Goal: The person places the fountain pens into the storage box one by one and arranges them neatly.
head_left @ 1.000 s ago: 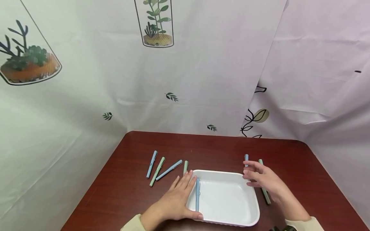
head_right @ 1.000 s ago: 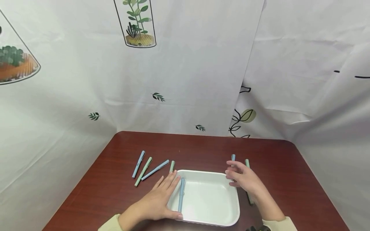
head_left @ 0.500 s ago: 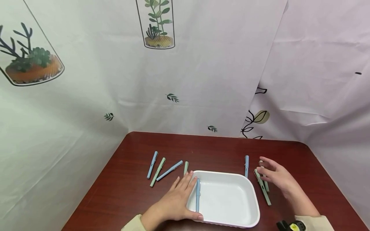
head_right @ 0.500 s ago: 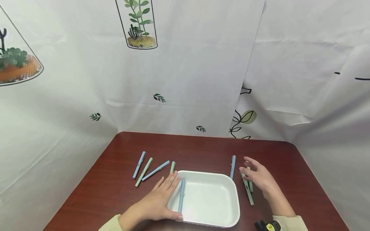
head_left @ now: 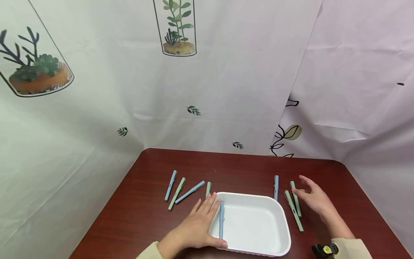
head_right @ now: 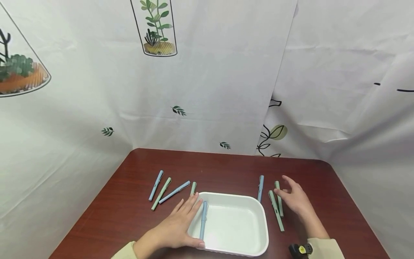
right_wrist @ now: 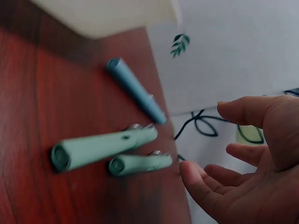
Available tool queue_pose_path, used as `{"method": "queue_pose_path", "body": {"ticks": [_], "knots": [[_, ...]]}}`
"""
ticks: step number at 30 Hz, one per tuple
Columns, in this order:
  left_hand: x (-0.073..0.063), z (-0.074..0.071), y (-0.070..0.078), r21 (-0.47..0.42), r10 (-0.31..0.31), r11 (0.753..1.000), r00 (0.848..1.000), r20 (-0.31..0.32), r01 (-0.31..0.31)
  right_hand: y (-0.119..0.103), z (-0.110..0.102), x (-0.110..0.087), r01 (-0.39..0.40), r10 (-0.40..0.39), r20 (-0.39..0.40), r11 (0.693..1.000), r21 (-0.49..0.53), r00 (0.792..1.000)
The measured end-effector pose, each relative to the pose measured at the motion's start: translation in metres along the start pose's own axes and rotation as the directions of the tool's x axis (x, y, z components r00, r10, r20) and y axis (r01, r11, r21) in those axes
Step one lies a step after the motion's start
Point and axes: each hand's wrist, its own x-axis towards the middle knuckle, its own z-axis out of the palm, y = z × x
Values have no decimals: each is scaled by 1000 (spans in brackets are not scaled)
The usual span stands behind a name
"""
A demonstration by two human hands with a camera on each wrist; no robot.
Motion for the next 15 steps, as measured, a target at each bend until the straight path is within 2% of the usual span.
{"method": "queue_pose_path", "body": {"ticks": [5, 9, 15], "knots": [[0, 0, 0, 17, 8, 1000, 1000, -10, -8, 12, 4, 8, 23, -27, -44, 996, -89, 999], [-1, -1, 0, 18, 6, 1000, 1000, -8, -6, 18, 7, 13, 12, -21, -59, 988, -154, 998], [0, 0, 0, -3, -9, 1000, 1000, -2, 9, 23, 11, 19, 11, -29, -82, 977, -212, 996]]}}
